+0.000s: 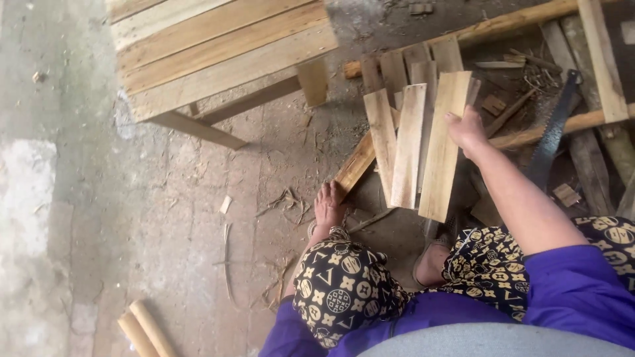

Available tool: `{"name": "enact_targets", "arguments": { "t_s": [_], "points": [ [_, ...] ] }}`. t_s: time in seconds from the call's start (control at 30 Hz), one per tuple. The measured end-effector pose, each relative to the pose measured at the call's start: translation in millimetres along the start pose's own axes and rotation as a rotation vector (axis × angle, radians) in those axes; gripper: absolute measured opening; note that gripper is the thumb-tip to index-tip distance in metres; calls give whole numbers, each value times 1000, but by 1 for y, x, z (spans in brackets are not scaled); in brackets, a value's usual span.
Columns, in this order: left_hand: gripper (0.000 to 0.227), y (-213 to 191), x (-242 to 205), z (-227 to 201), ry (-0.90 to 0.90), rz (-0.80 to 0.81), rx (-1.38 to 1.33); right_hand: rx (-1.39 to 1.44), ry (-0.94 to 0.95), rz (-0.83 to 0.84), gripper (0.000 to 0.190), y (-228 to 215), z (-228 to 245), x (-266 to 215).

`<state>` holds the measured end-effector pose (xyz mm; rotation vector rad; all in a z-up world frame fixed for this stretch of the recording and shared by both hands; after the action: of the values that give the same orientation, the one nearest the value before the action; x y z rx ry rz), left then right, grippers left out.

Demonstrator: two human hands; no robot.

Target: The person hammers a wooden plank into place on a small wooden stool, then repeatedly picks up, positions, and hammers additional planks to form the side of the structure. The person uses a hammer to secure each plank and adjusts their position as needed.

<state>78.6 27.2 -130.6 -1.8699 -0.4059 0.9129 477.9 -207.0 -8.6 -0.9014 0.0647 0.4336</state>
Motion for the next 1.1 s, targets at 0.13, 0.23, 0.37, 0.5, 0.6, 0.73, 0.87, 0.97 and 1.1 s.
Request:
{"name": "enact_targets", "arguments": {
  "t_s": [0.13,0.23,0.37,0.5,0.6,0.73,0.87,0.97,1.1],
  "points": [
    [93,2,13,-1,-10,-38,-55,43,15,-8,44,-15,4,-9],
    [104,-19,10,-21,-12,7,-38,12,38,45,50,-3,30,-39],
    [105,23,15,-19,-72,186,-127,109,50,109,51,56,35,-63],
    [94,-2,-12,-58,-161,471,-340,103,-25,77,36,82,66,-74],
    [84,-44,-30,-78,-217,538,-732,182,-55,109,41,102,63,-75],
    [56,-30,-19,-80,-154,536,-881,17,-132,-41,53,67,75,-84],
    [63,25,-1,-68,-166,556,-789,-307,-85,-58,71,88,13,-81],
    [69,47,11,-57,-127,522,-719,-347,-43,-5,82,59,52,-108],
    [80,15,-1,-65,-110,495,-744,-249,-72,-47,86,68,39,-92]
  ]
}}
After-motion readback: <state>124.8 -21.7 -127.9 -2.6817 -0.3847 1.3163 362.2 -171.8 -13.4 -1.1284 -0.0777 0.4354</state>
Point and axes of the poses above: each hand's wrist, its own x-axis towards the middle knuckle, its own y-axis out of the palm, z = x × y, the point moved 10 cm from there along x, towards the middle knuckle, and after that the axes turned 11 degrees about -y, right-handed, at the moved point
